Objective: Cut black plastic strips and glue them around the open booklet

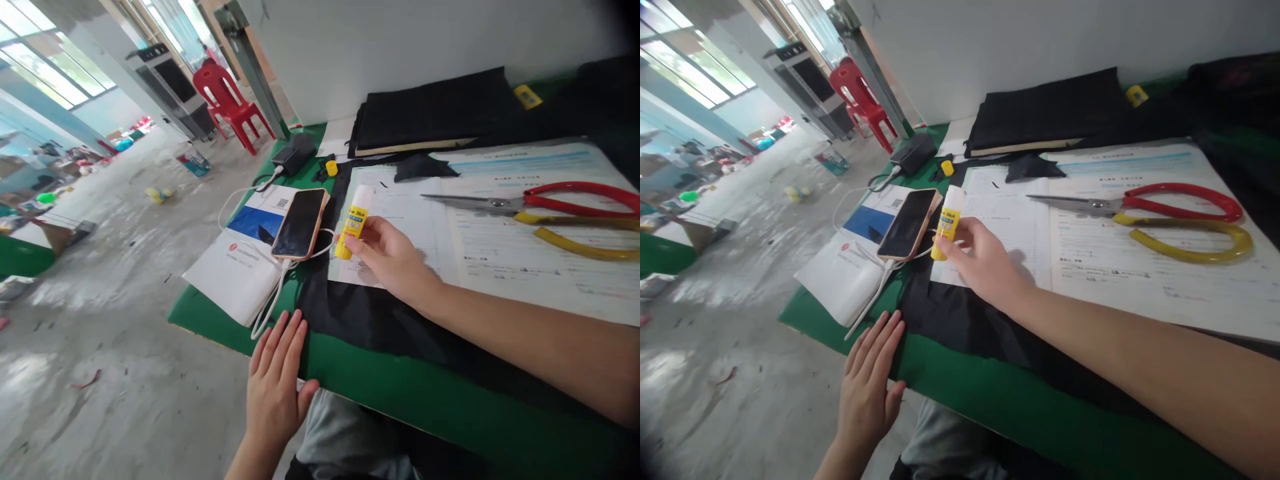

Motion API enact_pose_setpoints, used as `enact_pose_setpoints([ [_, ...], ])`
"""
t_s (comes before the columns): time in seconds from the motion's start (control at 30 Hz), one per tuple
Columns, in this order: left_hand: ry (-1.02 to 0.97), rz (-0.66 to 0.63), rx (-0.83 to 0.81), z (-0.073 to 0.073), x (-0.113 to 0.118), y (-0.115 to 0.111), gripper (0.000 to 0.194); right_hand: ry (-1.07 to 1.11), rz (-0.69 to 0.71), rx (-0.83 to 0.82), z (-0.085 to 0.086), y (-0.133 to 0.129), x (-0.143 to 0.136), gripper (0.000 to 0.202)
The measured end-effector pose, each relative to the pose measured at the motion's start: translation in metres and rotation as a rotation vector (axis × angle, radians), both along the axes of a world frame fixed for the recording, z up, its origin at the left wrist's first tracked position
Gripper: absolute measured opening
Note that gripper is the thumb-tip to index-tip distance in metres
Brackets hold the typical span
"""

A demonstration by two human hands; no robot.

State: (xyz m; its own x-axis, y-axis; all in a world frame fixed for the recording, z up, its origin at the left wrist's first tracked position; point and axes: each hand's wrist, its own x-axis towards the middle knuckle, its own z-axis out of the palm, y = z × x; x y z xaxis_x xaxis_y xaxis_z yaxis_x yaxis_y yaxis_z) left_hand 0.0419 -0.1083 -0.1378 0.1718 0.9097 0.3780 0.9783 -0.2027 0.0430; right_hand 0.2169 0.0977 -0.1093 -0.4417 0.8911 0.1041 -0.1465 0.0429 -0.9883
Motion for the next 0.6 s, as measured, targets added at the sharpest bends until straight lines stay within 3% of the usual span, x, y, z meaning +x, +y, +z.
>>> enact_pose_setpoints([
  [0.23,-0.062,0.012,0.108,-0.009,0.002,0.003,0.063,-0.309,0.159,0.334,0.016,-0.016,-0.004,0.027],
  [0.37,-0.094,0.033,0.141,-0.011,0.002,0.002,0.062,-0.533,0.184,0.475,0.026,-0.016,-0.018,0.02],
  [0.6,-0.124,0.044,0.136,-0.012,0.001,0.001,0.059,-0.62,0.196,0.775,0.02,-0.01,-0.039,0.019],
])
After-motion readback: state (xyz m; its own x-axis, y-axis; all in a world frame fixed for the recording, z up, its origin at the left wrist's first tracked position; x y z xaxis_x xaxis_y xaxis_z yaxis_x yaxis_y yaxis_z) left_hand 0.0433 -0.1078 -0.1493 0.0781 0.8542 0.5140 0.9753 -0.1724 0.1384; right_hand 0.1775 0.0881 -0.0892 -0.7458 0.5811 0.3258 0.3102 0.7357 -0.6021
